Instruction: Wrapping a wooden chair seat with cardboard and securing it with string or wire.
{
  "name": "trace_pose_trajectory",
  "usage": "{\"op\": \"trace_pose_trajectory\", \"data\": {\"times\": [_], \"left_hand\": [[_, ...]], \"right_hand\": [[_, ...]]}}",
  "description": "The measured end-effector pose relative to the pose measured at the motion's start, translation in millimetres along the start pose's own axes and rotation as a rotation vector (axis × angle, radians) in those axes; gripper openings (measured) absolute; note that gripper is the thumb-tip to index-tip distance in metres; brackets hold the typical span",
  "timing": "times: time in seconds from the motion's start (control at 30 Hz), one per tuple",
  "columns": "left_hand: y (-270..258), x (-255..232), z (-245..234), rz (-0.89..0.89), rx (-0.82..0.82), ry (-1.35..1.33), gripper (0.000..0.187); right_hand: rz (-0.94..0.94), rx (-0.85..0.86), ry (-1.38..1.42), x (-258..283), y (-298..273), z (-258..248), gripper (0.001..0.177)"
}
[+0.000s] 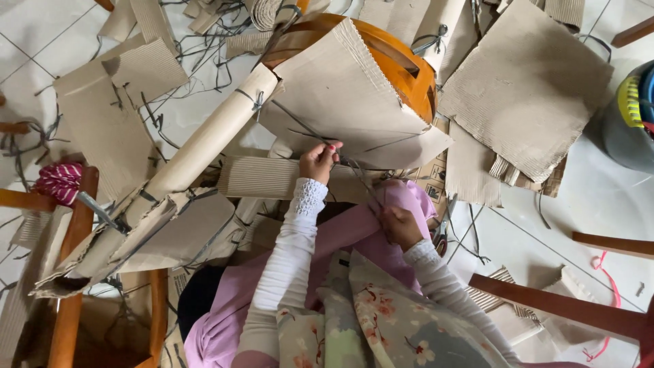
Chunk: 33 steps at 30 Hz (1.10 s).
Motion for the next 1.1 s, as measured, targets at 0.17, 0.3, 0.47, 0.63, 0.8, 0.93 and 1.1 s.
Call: {"op": "trace_pose_trajectory", "data": {"times": [0.17,0.3,0.47,0.63,0.8,0.93,1.1], "left_hand": [[14,22,-2,0.003,-0.038,0.038,0.019],[9,10,-1,-0.037,-0.012,-0.04,0.02],[0,3,-5,-0.024,0.018,-0.051,0.02],[-1,1,-9,-0.014,0.019,-0.016,0.02],[0,-1,-14,-0.022,0.01,0.032,0.02],[7,16,-8,-0.044,0.019,0.049,0.019],[10,27,-7,-0.088,0.01,0.025,0.019]], "right_hand": [[0.614,-0.343,0.554,-116,-10,-56,0.011],[0.364,-0.19,-0.529,-139,19,-121,0.021],[-0.492,-0.168,-0.394,79,74,-43,0.044],[-0.455,-0.299,-0.23,97,130,10,0.029],[-0.333,-0.378,0.308,86,120,14,0.021],[-0.331,-0.56,0.47,76,94,-5,0.026],[-0.313,-0.582,0.423,55,110,-16,0.046]]}}
Point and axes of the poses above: each hand's wrist, its own y-axis towards the middle knuckle, its own z-axis out of the palm, x = y × z, the point moved 6 cm from there along y, towards the middle knuckle, and after that the axes turned 8 degrees about -z, right-handed, at the moved point
